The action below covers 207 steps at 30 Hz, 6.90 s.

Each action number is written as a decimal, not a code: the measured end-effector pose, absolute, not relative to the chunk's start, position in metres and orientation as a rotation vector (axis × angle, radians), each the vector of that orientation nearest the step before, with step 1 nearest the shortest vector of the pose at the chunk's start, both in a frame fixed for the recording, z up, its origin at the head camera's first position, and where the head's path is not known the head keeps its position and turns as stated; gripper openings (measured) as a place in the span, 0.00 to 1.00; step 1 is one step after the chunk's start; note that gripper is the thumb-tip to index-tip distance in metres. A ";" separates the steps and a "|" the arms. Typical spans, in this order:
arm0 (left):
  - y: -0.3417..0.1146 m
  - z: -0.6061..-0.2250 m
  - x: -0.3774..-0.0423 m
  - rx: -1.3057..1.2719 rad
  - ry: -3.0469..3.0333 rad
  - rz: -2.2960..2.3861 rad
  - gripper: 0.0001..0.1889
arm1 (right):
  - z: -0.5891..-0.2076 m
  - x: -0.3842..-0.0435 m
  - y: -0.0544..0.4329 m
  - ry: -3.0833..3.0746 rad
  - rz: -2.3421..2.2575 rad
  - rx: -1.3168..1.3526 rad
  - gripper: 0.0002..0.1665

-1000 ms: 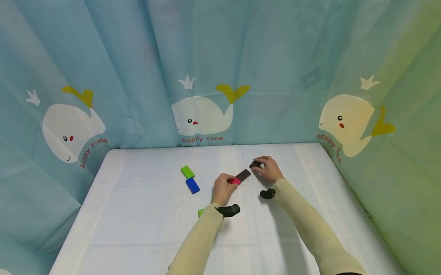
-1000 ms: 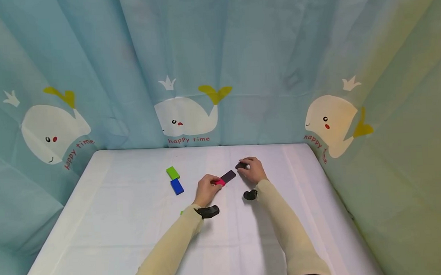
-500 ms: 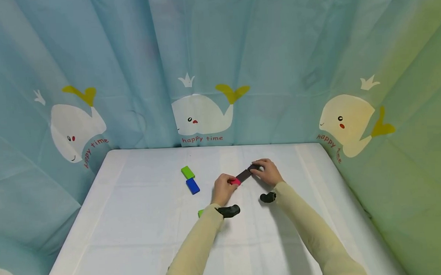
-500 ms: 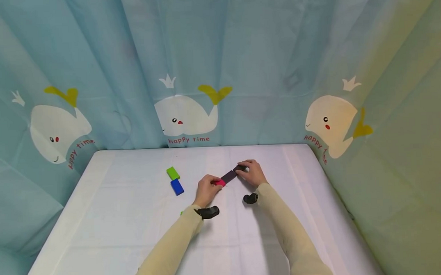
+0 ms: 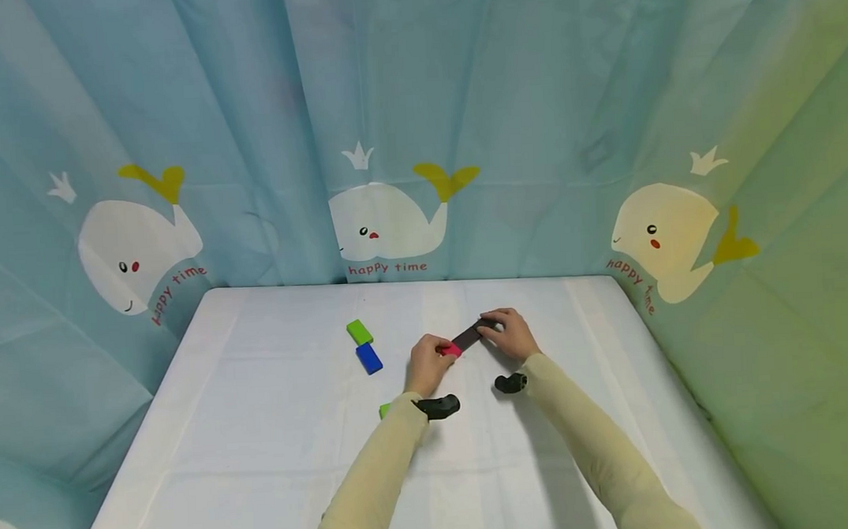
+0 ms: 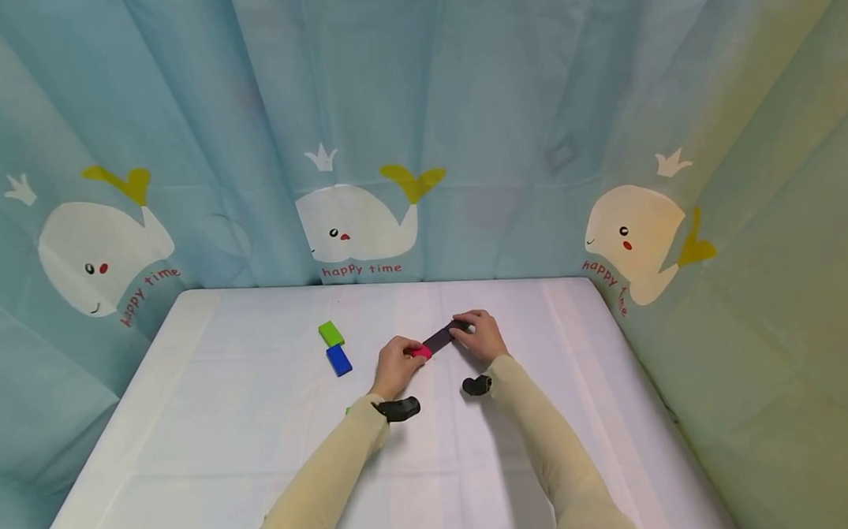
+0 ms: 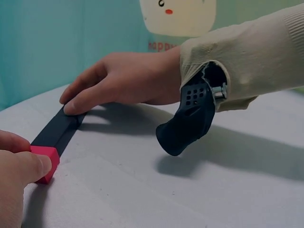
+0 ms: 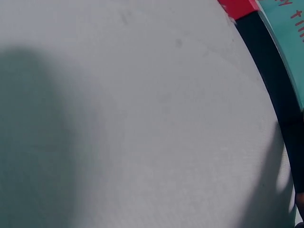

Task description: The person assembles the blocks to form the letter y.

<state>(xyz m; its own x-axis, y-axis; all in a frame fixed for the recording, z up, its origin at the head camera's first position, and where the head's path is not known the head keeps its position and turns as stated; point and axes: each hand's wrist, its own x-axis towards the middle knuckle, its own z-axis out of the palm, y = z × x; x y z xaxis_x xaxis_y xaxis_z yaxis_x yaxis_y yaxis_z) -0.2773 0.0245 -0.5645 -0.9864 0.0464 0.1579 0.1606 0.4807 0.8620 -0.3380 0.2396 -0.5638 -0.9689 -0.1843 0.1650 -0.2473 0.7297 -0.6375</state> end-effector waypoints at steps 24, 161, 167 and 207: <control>0.024 -0.564 -0.277 -0.208 -2.608 -1.514 0.11 | -0.564 -0.335 0.233 -2.783 1.070 0.354 0.23; -0.030 -0.555 -0.319 0.184 -2.677 -1.331 0.19 | -0.582 -0.286 0.181 -2.689 0.994 0.210 0.26; -0.016 -0.554 -0.313 0.071 -2.726 -1.373 0.19 | -0.580 -0.284 0.182 -2.694 0.995 0.186 0.26; 0.004 -0.549 -0.305 -0.144 -2.815 -1.321 0.20 | -0.580 -0.281 0.183 -2.698 0.974 0.179 0.26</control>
<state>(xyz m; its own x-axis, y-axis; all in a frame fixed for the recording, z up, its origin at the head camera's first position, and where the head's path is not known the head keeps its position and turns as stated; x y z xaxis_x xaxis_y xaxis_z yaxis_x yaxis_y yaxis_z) -0.3051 0.0039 -0.5495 -0.9953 0.0715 0.0655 0.0961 0.6354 0.7662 -0.2815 0.1827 -0.5797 -0.9567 -0.0251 0.2899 -0.2045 0.7667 -0.6086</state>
